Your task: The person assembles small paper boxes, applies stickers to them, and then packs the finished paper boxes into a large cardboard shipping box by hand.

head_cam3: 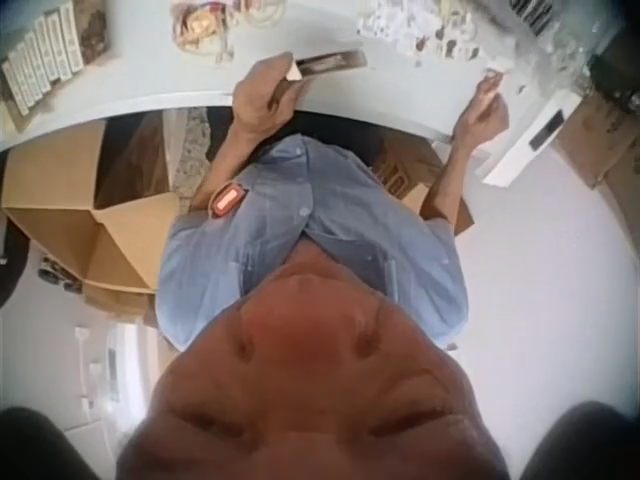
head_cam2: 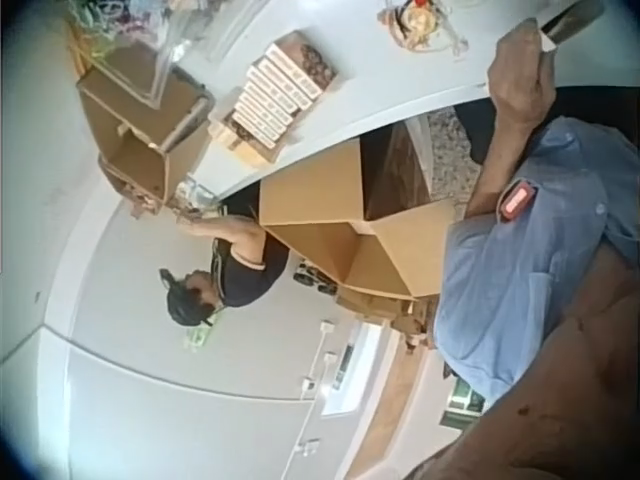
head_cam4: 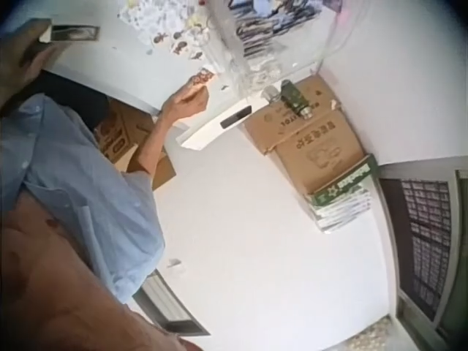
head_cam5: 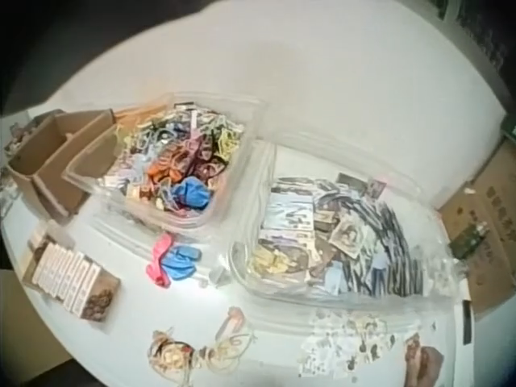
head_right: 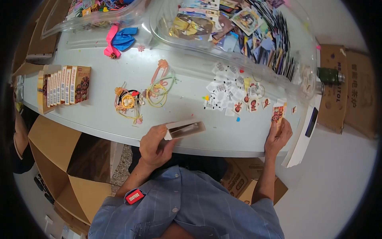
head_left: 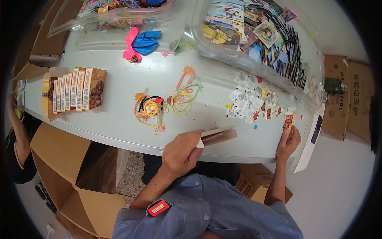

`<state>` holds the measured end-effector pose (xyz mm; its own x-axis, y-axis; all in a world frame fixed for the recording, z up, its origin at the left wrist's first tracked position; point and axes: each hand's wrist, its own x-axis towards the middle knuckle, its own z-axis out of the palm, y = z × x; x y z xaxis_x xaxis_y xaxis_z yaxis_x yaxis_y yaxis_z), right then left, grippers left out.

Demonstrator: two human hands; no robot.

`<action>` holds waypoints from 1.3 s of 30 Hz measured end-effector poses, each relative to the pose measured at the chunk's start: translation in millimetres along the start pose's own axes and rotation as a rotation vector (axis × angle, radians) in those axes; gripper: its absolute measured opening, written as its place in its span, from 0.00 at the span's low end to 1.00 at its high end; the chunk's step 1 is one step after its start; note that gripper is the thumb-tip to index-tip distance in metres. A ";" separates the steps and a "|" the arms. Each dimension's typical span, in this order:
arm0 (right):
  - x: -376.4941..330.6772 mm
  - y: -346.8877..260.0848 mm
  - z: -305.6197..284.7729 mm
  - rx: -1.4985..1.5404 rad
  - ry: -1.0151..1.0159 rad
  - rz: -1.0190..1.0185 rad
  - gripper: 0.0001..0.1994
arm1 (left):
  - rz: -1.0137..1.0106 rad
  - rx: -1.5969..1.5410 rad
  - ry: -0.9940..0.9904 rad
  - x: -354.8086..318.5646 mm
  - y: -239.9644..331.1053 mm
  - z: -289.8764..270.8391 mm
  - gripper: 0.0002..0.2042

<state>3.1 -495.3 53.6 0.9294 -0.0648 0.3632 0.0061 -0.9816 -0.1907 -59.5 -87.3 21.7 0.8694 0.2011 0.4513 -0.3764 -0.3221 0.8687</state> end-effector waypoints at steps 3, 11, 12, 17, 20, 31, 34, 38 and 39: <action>-9.3 6.2 -2.5 -0.004 0.007 0.012 0.18 | 0.024 -0.038 -0.008 -3.0 1.4 2.1 0.25; -31.4 22.5 13.1 0.082 0.021 0.174 0.23 | 0.039 -0.044 0.013 -9.5 -3.9 10.4 0.28; -31.5 21.9 16.4 0.111 0.063 0.163 0.23 | 0.039 -0.044 0.012 -7.3 -5.7 10.7 0.28; -0.8 -13.0 57.0 0.181 0.254 0.031 0.21 | 0.101 0.014 0.093 13.7 -30.4 11.1 0.29; 46.1 -95.6 56.3 0.515 0.161 -0.274 0.15 | 0.139 -0.029 0.154 20.5 -40.7 15.9 0.31; 85.8 -254.9 99.0 0.818 -0.693 -0.016 0.30 | 0.097 -0.062 0.037 8.0 -37.2 19.8 0.26; 88.5 -257.5 104.1 0.717 -0.686 -0.040 0.29 | 0.099 -0.062 0.034 7.9 -33.1 18.8 0.23; 85.6 -273.2 100.8 0.623 -0.612 -0.068 0.22 | 0.123 -0.031 -0.059 2.3 -29.8 11.0 0.35; 88.1 -278.3 102.6 0.604 -0.588 -0.048 0.20 | 0.135 -0.030 -0.059 3.6 -33.1 11.8 0.35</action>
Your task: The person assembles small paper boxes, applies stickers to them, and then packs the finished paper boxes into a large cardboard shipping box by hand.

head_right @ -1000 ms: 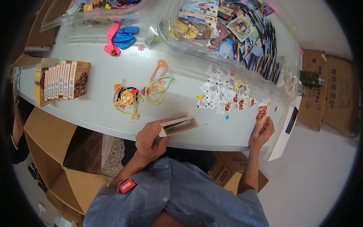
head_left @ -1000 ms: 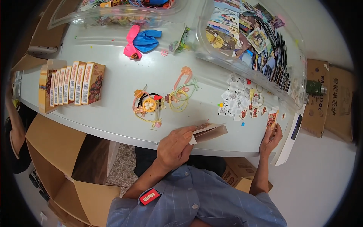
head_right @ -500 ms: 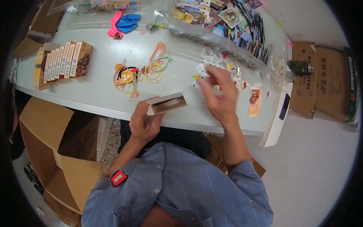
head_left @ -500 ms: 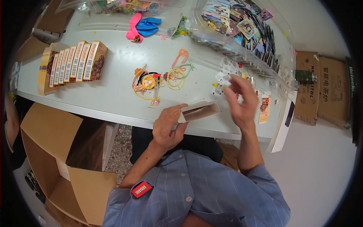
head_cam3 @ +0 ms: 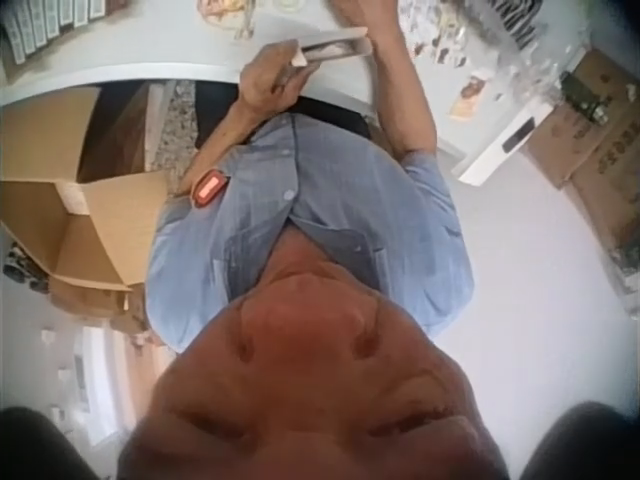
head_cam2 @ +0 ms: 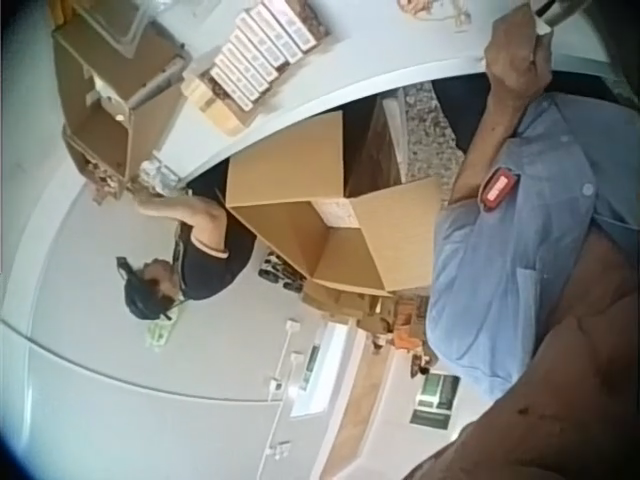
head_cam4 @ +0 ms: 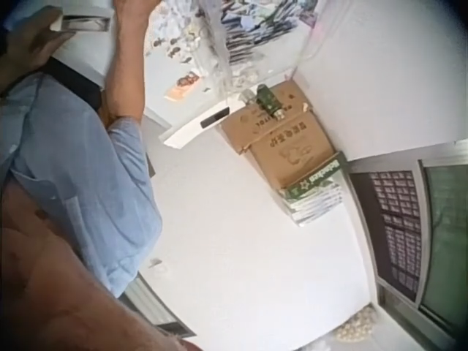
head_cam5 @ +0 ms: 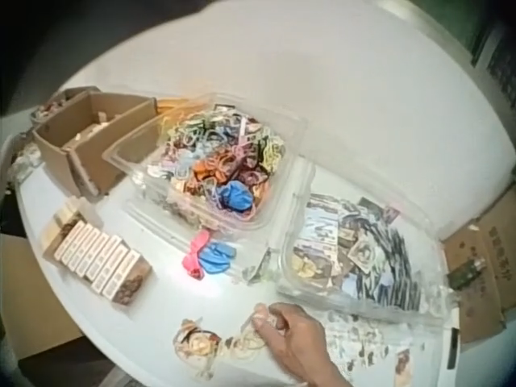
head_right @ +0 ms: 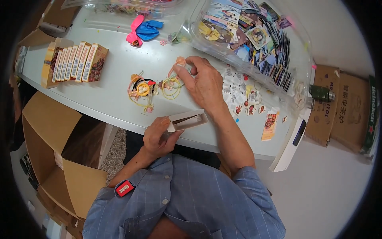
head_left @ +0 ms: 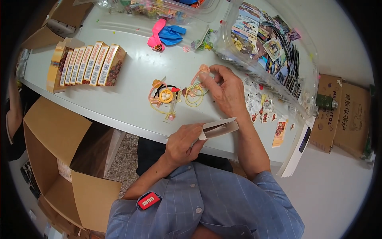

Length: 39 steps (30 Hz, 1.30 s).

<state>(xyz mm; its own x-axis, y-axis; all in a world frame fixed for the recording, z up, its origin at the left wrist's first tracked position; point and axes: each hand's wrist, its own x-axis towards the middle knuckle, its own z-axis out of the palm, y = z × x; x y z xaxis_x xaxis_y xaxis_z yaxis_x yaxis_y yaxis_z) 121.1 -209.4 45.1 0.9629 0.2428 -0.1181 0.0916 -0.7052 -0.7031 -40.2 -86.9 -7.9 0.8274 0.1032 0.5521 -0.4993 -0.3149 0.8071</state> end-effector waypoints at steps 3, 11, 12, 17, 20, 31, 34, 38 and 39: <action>6.7 4.7 12.3 -0.080 0.107 -0.043 0.16 | 0.008 0.007 0.005 5.4 -3.5 1.5 0.34; -2.2 39.3 -5.1 0.406 0.112 -0.074 0.06 | -0.161 -0.039 0.099 3.8 5.4 4.9 0.20; -7.4 37.4 -10.8 0.492 0.118 -0.032 0.05 | -0.194 -0.060 0.093 2.3 5.0 5.1 0.21; -39.1 17.0 -51.6 0.499 0.202 -0.176 0.03 | -0.247 -0.082 0.082 1.2 4.8 5.8 0.24; -59.0 -0.2 -74.0 0.515 0.225 -0.234 0.02 | -0.226 -0.075 0.058 1.5 2.3 6.4 0.27; -89.2 -9.6 -64.8 0.288 0.078 -0.400 0.06 | -0.150 -0.064 0.044 1.7 -0.2 8.6 0.29; -93.4 -7.6 -61.5 0.194 0.018 -0.327 0.06 | -0.153 -0.072 0.032 1.0 -0.6 8.8 0.29; -92.1 -6.3 -66.4 0.162 -0.002 -0.313 0.05 | -0.172 -0.078 0.033 0.9 0.6 5.9 0.29; -90.9 -5.9 -69.1 0.160 0.017 -0.321 0.04 | -0.166 -0.076 0.031 2.2 1.4 5.6 0.28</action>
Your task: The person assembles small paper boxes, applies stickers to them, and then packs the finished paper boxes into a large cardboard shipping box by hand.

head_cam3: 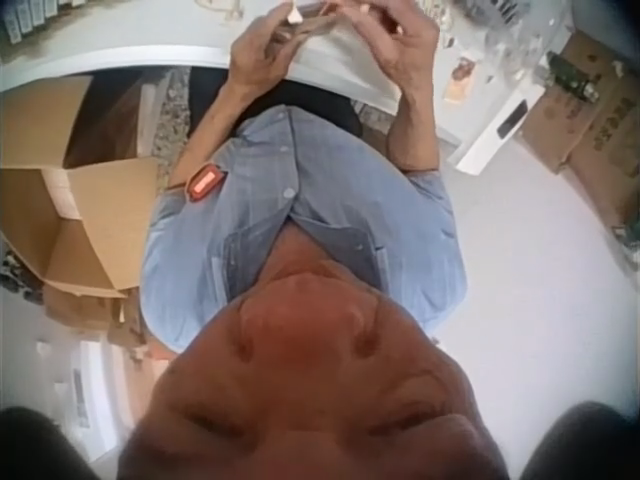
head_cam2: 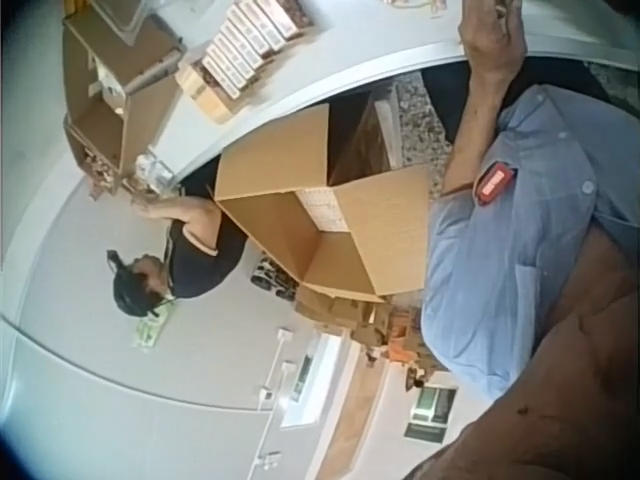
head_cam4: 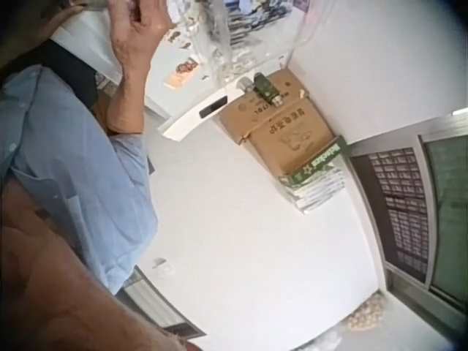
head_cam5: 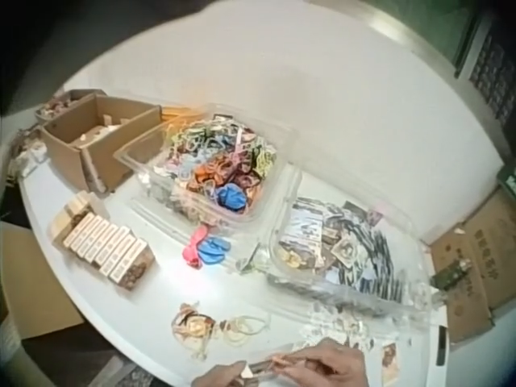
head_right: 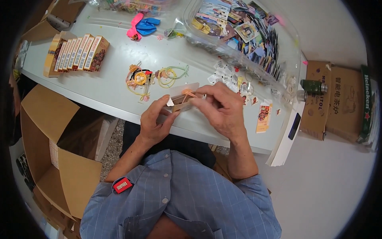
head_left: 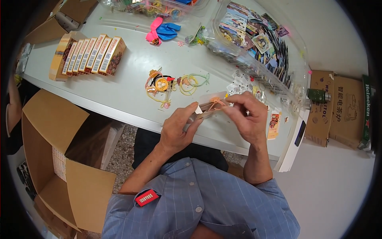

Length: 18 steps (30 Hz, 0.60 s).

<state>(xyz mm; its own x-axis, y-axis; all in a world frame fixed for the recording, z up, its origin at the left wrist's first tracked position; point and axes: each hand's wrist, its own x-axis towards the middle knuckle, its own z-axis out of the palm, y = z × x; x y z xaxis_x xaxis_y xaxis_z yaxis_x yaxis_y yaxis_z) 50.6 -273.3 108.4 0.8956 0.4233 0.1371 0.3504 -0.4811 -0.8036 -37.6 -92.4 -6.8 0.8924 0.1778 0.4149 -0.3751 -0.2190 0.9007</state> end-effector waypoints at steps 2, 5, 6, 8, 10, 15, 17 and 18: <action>2.3 13.6 -1.2 0.104 0.088 0.091 0.03 | 0.004 0.005 0.002 -0.1 0.4 0.2 0.27; 28.7 27.8 2.7 0.280 0.145 0.251 0.08 | 0.012 -0.004 -0.001 -0.5 -0.5 1.4 0.27; 40.5 35.4 10.4 0.316 0.089 0.354 0.08 | 0.016 0.008 -0.006 -1.5 -0.6 1.0 0.27; 54.3 53.7 24.3 0.351 0.032 0.456 0.09 | 0.022 0.020 -0.012 -0.9 -2.7 1.4 0.27; 63.2 62.5 40.5 0.169 -0.127 0.250 0.13 | 0.076 0.032 -0.007 -1.1 -4.1 -0.1 0.32; 68.3 69.6 39.4 -0.202 -0.255 -0.010 0.10 | 0.044 0.048 -0.004 3.2 1.8 -0.9 0.30; 63.4 70.2 41.6 -0.239 -0.206 -0.043 0.06 | 0.024 0.052 -0.012 1.1 3.6 -0.3 0.27; 61.8 70.2 42.0 -0.239 -0.202 -0.050 0.06 | 0.004 0.054 -0.019 0.1 3.7 -0.4 0.27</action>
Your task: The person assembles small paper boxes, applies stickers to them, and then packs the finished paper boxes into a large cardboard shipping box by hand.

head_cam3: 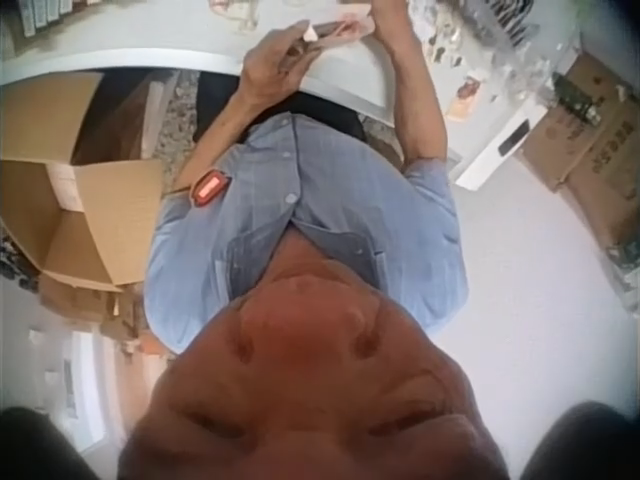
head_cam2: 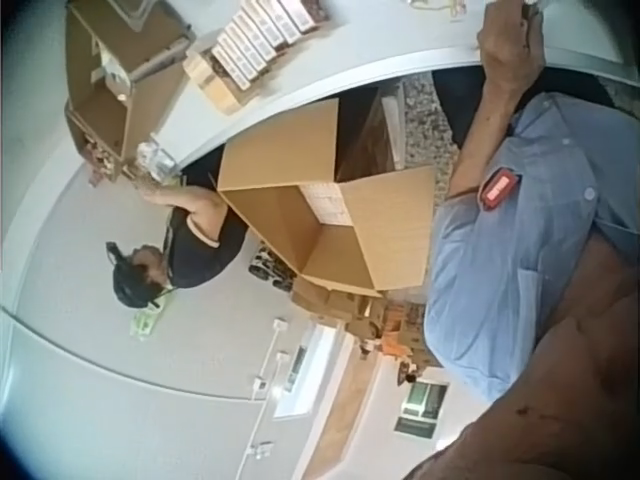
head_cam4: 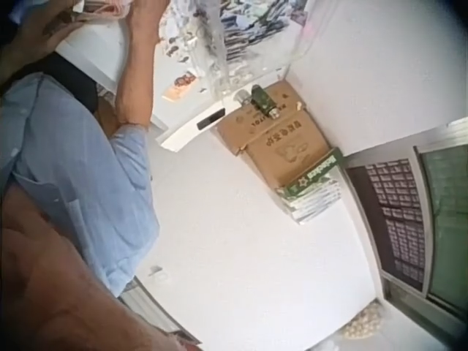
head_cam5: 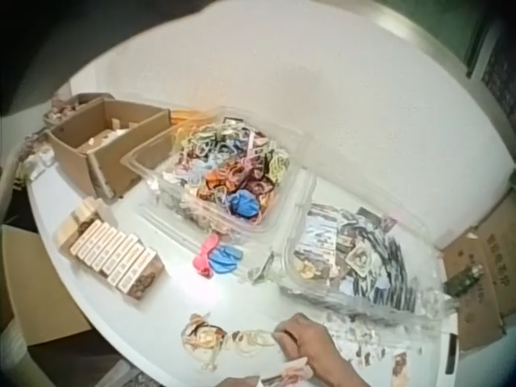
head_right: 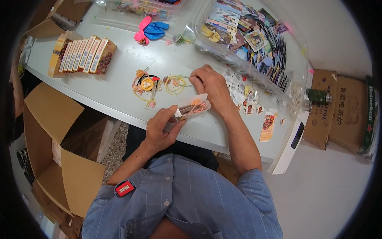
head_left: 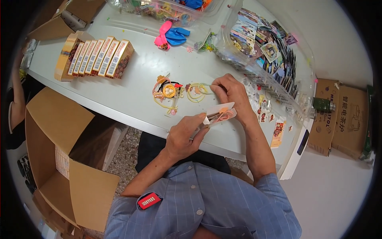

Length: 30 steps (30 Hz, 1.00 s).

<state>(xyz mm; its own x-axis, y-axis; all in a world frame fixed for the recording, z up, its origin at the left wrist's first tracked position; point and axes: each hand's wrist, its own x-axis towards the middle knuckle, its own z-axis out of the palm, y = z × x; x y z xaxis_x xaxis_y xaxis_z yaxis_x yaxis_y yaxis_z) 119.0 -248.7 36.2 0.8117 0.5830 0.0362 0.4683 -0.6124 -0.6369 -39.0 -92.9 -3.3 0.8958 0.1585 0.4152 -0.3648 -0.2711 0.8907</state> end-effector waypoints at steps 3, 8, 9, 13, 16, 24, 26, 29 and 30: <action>-7.0 0.1 -3.5 0.133 0.087 0.087 0.04 | -0.022 0.006 -0.013 1.4 0.8 -0.8 0.27; -24.5 -8.4 -32.1 0.474 0.261 0.151 0.03 | -0.025 -0.021 -0.013 2.6 -0.1 0.3 0.26; -27.5 -15.4 -39.6 0.575 0.309 0.124 0.03 | -0.025 -0.016 -0.010 3.2 1.5 -0.3 0.26; -33.6 -31.8 -55.9 0.615 0.357 -0.026 0.03 | -0.007 -0.029 0.015 2.0 -4.3 0.5 0.27; -36.9 -38.5 -57.1 0.608 0.410 -0.058 0.03 | 0.030 -0.029 0.022 1.3 -4.5 1.7 0.28; -41.5 -49.7 -58.1 0.651 0.448 -0.105 0.06 | 0.030 -0.028 0.002 -0.1 -2.9 2.1 0.29; -44.8 -50.1 -63.0 0.677 0.458 -0.134 0.06 | 0.008 -0.021 -0.009 0.4 -2.3 1.5 0.29; -46.9 -49.1 -65.9 0.681 0.391 -0.260 0.07 | -0.012 -0.033 -0.009 -0.6 -3.2 1.1 0.30; -47.9 -49.2 -66.4 0.631 0.364 -0.294 0.07 | -0.011 -0.037 -0.009 -0.4 -3.5 1.6 0.30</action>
<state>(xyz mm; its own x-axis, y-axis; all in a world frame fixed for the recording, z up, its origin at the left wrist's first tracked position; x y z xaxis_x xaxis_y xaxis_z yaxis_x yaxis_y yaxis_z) 80.3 -281.9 116.9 0.7998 0.3953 0.4517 0.4830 0.0228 -0.8753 -37.7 -93.5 -6.9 0.9023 0.1525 0.4033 -0.3634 -0.2343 0.9017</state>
